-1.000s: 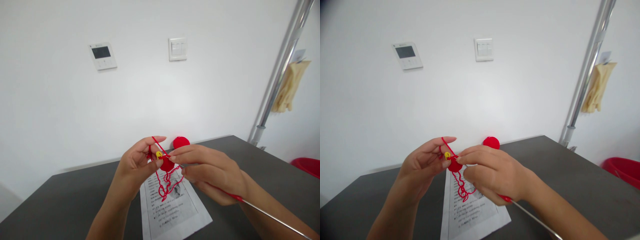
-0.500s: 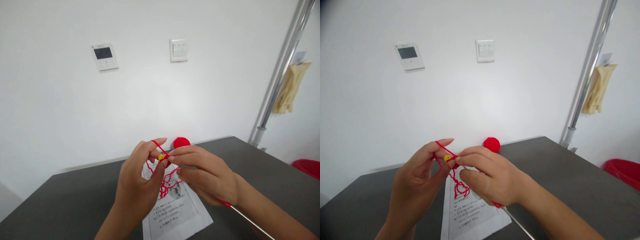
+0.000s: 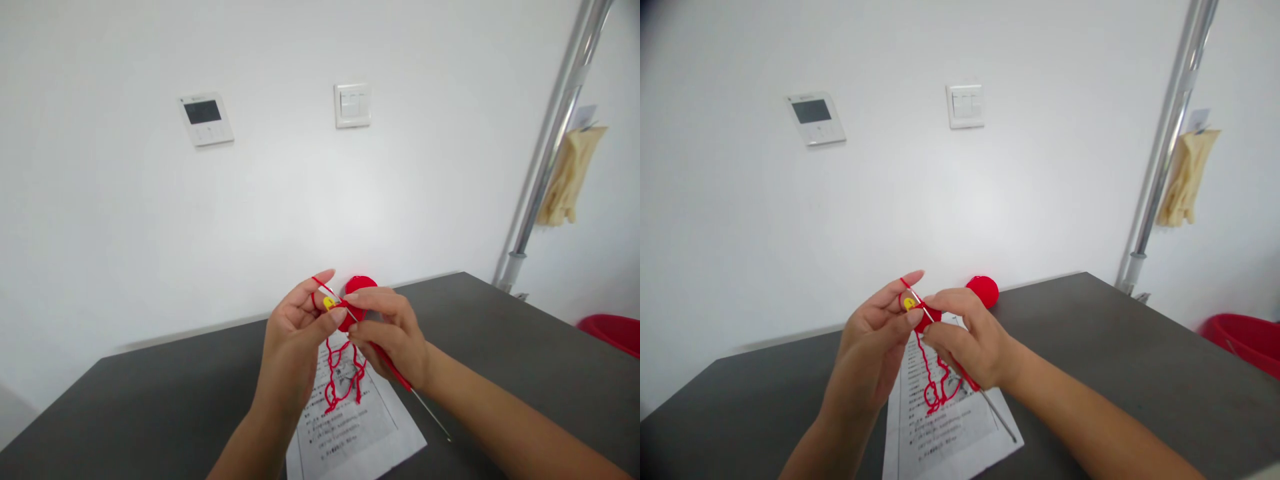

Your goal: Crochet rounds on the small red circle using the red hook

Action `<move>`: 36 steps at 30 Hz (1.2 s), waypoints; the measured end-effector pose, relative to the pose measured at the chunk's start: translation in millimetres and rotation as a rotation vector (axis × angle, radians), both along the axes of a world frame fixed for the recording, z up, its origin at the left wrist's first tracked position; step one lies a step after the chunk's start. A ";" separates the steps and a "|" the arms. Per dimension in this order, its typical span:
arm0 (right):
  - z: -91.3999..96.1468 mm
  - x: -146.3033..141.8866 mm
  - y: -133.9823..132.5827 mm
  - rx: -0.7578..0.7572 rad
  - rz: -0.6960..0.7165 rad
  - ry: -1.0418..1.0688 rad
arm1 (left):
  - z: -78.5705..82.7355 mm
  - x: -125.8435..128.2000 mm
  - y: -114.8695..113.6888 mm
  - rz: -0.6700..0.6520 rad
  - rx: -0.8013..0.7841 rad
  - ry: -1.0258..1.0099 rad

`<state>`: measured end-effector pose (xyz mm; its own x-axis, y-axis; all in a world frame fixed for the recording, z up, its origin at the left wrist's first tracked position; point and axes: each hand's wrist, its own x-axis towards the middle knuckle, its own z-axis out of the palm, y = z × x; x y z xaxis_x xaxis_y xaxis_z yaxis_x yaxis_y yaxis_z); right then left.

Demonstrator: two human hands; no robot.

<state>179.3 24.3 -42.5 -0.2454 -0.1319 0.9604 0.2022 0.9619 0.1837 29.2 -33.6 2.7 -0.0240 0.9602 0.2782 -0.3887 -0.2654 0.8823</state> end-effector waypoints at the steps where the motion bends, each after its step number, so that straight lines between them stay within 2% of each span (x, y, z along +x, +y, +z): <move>1: -3.1 -3.1 1.2 -0.009 -0.028 0.026 | -1.7 1.0 0.0 0.050 0.032 0.037; 4: -2.3 -9.0 -1.6 -0.080 -0.090 0.048 | -5.0 -4.2 0.8 0.220 0.178 0.290; 8: 15.9 -6.3 -13.8 -0.150 -0.086 -0.032 | -2.7 -23.3 7.3 0.264 0.298 0.599; 11: 27.5 -0.1 -20.9 -0.219 0.010 -0.086 | 0.6 -34.6 12.4 0.305 0.315 0.656; 14: 31.4 4.5 -24.0 -0.293 0.075 -0.109 | 1.9 -38.6 13.7 0.324 0.324 0.678; 23: 33.2 8.3 -24.9 -0.326 0.078 -0.116 | 3.4 -37.5 12.5 0.325 0.314 0.693; 25: 35.9 11.9 -25.5 -0.446 0.080 -0.127 | 3.5 -37.7 13.6 0.303 0.313 0.707; 27: 38.6 15.9 -25.4 -0.659 0.102 -0.122 | 3.4 -38.1 15.0 0.265 0.298 0.717; 30: 41.2 20.7 -23.3 -0.949 0.222 -0.060 | 3.0 -39.3 17.4 0.209 0.267 0.702; 32: 42.4 22.6 -21.2 -1.051 0.317 -0.017 | 2.7 -40.5 18.7 0.190 0.257 0.687; 36: 43.4 23.4 -17.5 -1.156 0.430 0.034 | 3.6 -42.1 19.9 0.201 0.236 0.663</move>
<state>202.8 6.8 0.9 -0.3644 0.7352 0.5716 -0.1825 0.5455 -0.8180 -12.8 -13.7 6.2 0.0514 0.8679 0.4941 0.2837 -0.4871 0.8260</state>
